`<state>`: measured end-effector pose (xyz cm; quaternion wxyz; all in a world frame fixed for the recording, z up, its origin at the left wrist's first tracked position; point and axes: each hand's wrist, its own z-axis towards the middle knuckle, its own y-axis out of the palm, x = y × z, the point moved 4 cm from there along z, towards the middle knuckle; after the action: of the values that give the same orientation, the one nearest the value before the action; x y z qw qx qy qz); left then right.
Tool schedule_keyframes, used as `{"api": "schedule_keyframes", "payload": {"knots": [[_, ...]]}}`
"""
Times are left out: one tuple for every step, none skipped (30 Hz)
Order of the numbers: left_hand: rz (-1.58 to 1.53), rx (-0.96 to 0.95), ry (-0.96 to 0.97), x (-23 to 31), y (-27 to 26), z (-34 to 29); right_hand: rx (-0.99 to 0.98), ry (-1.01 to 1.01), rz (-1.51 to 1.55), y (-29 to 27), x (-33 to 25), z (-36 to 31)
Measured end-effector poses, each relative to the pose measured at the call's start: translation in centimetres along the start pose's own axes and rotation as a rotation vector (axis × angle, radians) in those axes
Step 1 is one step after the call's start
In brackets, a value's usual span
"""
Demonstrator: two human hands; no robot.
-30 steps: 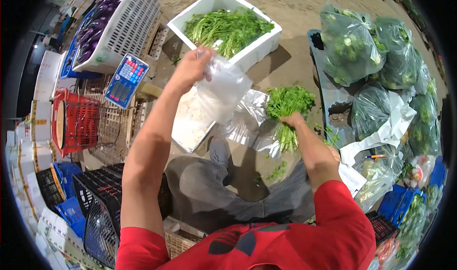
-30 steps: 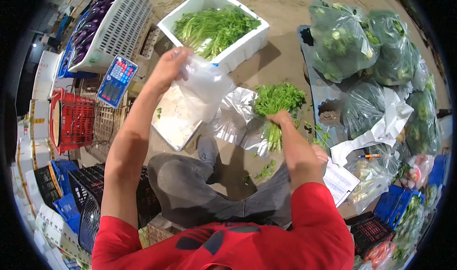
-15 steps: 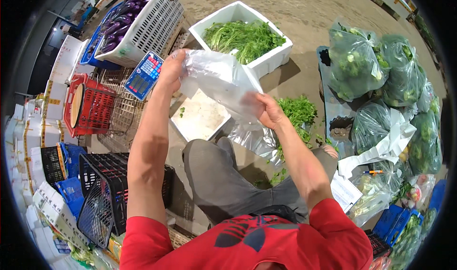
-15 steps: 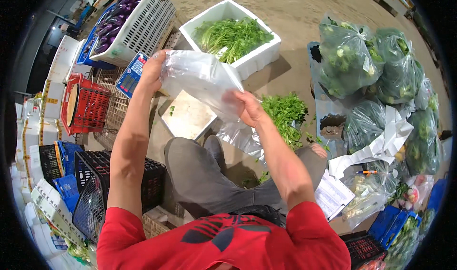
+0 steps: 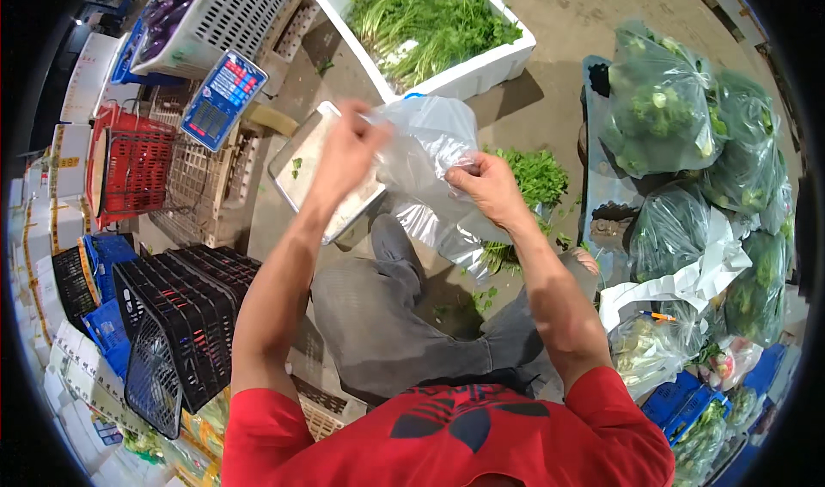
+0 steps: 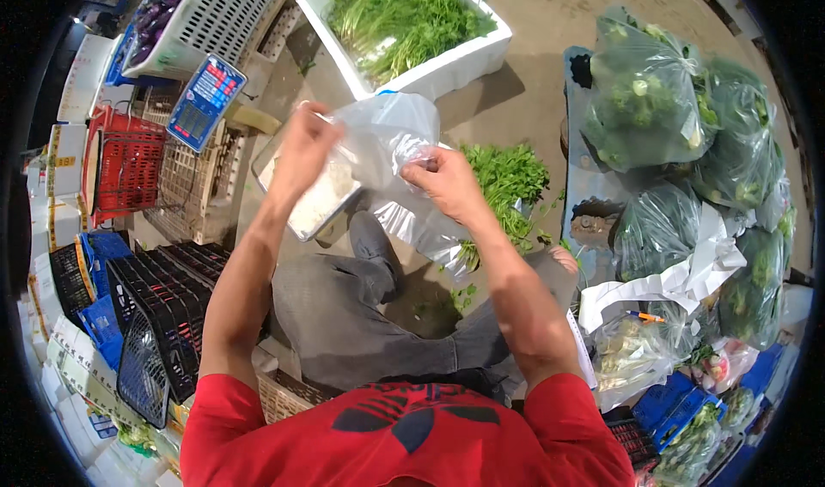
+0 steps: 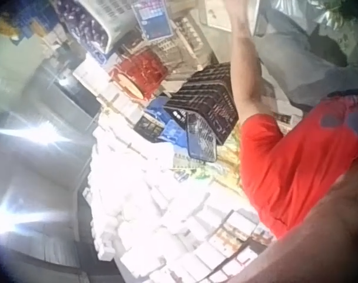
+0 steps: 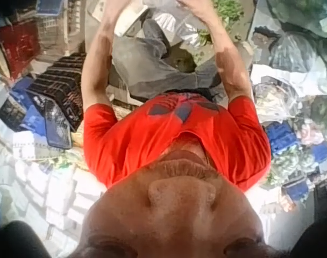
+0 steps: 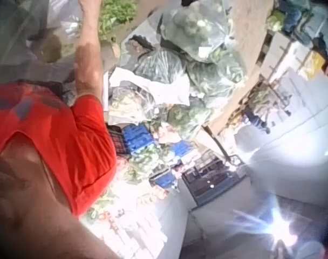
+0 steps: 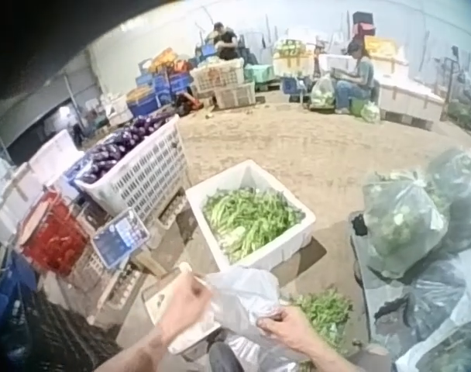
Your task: Trimming and sorting bunches of herbs in a produce warehouse distribution setting.
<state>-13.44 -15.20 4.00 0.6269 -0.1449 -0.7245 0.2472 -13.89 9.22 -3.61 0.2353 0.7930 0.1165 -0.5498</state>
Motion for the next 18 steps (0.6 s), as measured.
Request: {"api": "schedule_keyframes", "payload": {"knots": [[-0.034,-0.248,-0.145,0.7,2.5,-1.9,0.015,0.016,-0.06,0.5,0.4,0.4],[-0.056,-0.375,-0.169,1.5,4.3,-3.0,0.063,0.03,-0.049,1.3,0.8,0.8],[-0.073,-0.501,-0.192,1.9,5.5,-3.7,0.031,0.021,-0.106,2.1,1.6,1.4],[-0.194,-0.55,-0.367,1.6,6.2,-3.6,0.002,0.01,-0.164,2.8,2.3,1.7],[-0.232,-0.556,-0.407,0.6,5.9,-3.2,0.016,0.033,-0.111,4.5,2.9,2.0],[-0.273,-0.562,-0.446,-0.6,5.9,-2.9,0.047,0.028,-0.202,5.2,3.0,2.2],[-0.254,-0.583,-0.444,-1.6,5.8,-2.4,0.079,0.022,-0.293,5.4,2.9,2.3],[-0.252,-0.589,-0.444,-2.3,6.0,-2.1,0.086,0.024,-0.291,5.3,3.3,2.4],[-0.407,-0.513,-0.517,-3.2,6.0,-1.9,0.135,0.023,-0.298,4.9,3.6,2.3],[-0.561,-0.433,-0.589,-4.0,5.9,-1.9,0.183,0.021,-0.305,4.4,3.8,2.2],[-0.646,-0.457,-0.626,-4.3,5.8,-1.8,0.18,0.024,-0.244,3.6,4.0,1.7],[-0.79,-0.374,-0.685,-4.7,5.6,-1.9,0.211,0.062,-0.153,2.9,4.8,1.3],[-0.931,-0.286,-0.745,-5.2,5.4,-2.1,0.24,0.1,-0.061,2.4,5.9,0.9],[-1.018,-0.183,-0.769,-6.3,5.0,-1.9,0.265,0.104,0.007,1.7,6.9,0.4],[-1.096,-0.205,-0.769,-7.3,4.3,-1.5,0.316,0.211,-0.066,0.7,8.5,-0.1],[-1.172,-0.225,-0.769,-8.3,3.4,-0.9,0.365,0.319,-0.139,-0.6,10.1,-0.9],[-1.305,-0.12,-0.735,-10.8,2.0,-0.6,0.344,0.329,-0.44,-1.5,11.2,-1.9],[-1.261,-0.045,-0.76,-11.5,0.9,-0.2,0.336,0.339,-0.747,-3.7,12.5,-3.2]]}}
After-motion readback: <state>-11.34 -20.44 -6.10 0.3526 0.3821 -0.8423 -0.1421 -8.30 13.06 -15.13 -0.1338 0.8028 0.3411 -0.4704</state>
